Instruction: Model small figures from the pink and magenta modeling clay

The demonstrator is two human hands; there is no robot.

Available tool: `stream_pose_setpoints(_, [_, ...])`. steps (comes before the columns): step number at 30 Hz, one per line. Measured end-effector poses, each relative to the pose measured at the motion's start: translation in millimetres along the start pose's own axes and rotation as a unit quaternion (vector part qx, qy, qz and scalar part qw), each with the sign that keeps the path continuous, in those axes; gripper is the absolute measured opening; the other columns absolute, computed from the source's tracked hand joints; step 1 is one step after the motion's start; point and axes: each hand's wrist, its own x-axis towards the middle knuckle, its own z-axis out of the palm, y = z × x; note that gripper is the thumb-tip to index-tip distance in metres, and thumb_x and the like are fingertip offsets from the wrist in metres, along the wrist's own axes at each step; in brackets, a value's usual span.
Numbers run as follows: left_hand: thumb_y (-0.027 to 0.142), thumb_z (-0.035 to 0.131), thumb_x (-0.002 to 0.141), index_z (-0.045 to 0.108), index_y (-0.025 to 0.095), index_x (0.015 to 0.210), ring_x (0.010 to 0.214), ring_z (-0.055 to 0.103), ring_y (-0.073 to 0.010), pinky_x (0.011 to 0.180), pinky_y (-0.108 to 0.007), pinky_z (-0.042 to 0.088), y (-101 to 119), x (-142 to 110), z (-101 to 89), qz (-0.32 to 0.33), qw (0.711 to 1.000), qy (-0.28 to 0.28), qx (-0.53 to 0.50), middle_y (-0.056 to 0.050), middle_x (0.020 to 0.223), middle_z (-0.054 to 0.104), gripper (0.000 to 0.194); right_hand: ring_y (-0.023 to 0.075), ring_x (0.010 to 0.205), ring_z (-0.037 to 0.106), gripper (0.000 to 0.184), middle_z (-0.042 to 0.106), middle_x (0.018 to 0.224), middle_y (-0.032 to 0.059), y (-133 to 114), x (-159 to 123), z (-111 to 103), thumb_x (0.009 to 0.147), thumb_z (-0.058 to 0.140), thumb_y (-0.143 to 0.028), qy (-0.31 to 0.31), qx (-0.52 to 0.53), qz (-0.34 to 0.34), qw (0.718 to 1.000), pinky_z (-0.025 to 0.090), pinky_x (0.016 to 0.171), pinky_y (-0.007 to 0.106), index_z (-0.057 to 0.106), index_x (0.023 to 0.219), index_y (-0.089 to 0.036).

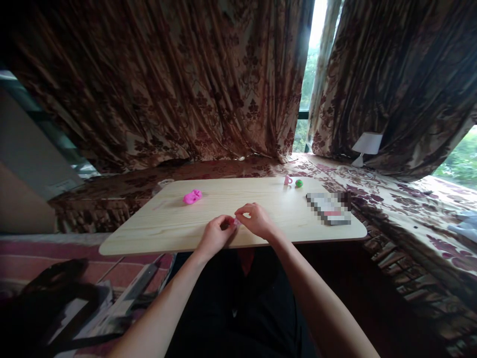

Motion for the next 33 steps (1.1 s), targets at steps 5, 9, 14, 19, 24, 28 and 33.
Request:
stream_pose_setpoints(5, [0.028, 0.062, 0.071, 0.064, 0.019, 0.068, 0.081, 0.058, -0.0184, 0.077, -0.03, 0.042, 0, 3, 0.1, 0.014, 1.0, 0.001, 0.017, -0.004, 0.073, 0.065, 0.011, 0.0154, 0.081, 0.057, 0.014, 0.068, 0.081, 0.002, -1, -1, 1, 0.079, 0.058, -0.02, -0.01, -0.009, -0.005, 1.0, 0.045, 0.071, 0.028, 0.071, 0.083, -0.022])
stream_pose_setpoints(9, [0.028, 0.061, 0.072, 0.064, 0.018, 0.067, 0.08, 0.056, -0.0183, 0.076, -0.03, 0.041, 1, 3, -0.4, 0.019, 0.999, -0.008, 0.029, -0.004, 0.073, 0.064, 0.011, 0.0144, 0.079, 0.057, 0.014, 0.068, 0.082, 0.0016, 0, -2, 3, 0.079, 0.057, -0.02, -0.014, -0.013, -0.01, 1.0, 0.044, 0.072, 0.027, 0.071, 0.083, -0.022])
stream_pose_setpoints(14, [0.026, 0.06, 0.072, 0.063, 0.018, 0.067, 0.078, 0.055, -0.0182, 0.075, -0.031, 0.041, 2, 2, -0.4, 0.019, 0.999, -0.011, 0.04, -0.004, 0.074, 0.063, 0.01, 0.0143, 0.079, 0.056, 0.014, 0.067, 0.081, 0.0008, 1, -4, 6, 0.079, 0.058, -0.019, -0.011, -0.021, -0.017, 1.0, 0.043, 0.073, 0.027, 0.07, 0.082, -0.022])
stream_pose_setpoints(19, [0.029, 0.062, 0.071, 0.065, 0.019, 0.077, 0.08, 0.055, -0.0185, 0.075, -0.03, 0.041, 5, 1, -2.5, 0.022, 0.999, -0.017, 0.042, -0.004, 0.078, 0.064, 0.013, 0.0155, 0.083, 0.054, 0.013, 0.066, 0.082, 0.0017, 5, -6, 11, 0.08, 0.058, -0.019, 0.008, -0.036, -0.018, 0.999, 0.043, 0.076, 0.028, 0.07, 0.082, -0.022])
stream_pose_setpoints(24, [0.036, 0.054, 0.079, 0.068, 0.021, 0.085, 0.08, 0.056, -0.0176, 0.076, -0.029, 0.041, 7, 1, -4.4, 0.025, 0.999, -0.03, 0.037, -0.004, 0.079, 0.066, 0.022, 0.0161, 0.083, 0.054, 0.018, 0.066, 0.083, 0.0023, 6, -5, 9, 0.082, 0.053, -0.017, 0.003, -0.049, -0.032, 0.998, 0.044, 0.076, 0.03, 0.069, 0.089, -0.023])
stream_pose_setpoints(28, [0.039, 0.052, 0.081, 0.07, 0.022, 0.085, 0.081, 0.057, -0.0175, 0.078, -0.029, 0.041, 7, 3, -3.0, 0.022, 0.999, -0.03, 0.033, -0.004, 0.081, 0.067, 0.026, 0.0185, 0.097, 0.05, 0.041, 0.062, 0.101, 0.0061, -2, -9, -3, 0.08, 0.042, -0.003, 0.004, -0.068, -0.055, 0.996, 0.041, 0.087, 0.034, 0.063, 0.11, -0.022])
stream_pose_setpoints(33, [0.039, 0.053, 0.08, 0.071, 0.021, 0.08, 0.08, 0.057, -0.018, 0.077, -0.03, 0.041, 6, 2, -1.9, 0.02, 0.999, -0.028, 0.032, -0.005, 0.079, 0.066, 0.025, 0.0223, 0.106, 0.044, 0.051, 0.054, 0.115, 0.0063, -11, -23, -7, 0.075, 0.042, 0.001, -0.029, -0.152, -0.085, 0.984, 0.039, 0.089, 0.039, 0.062, 0.112, -0.028])
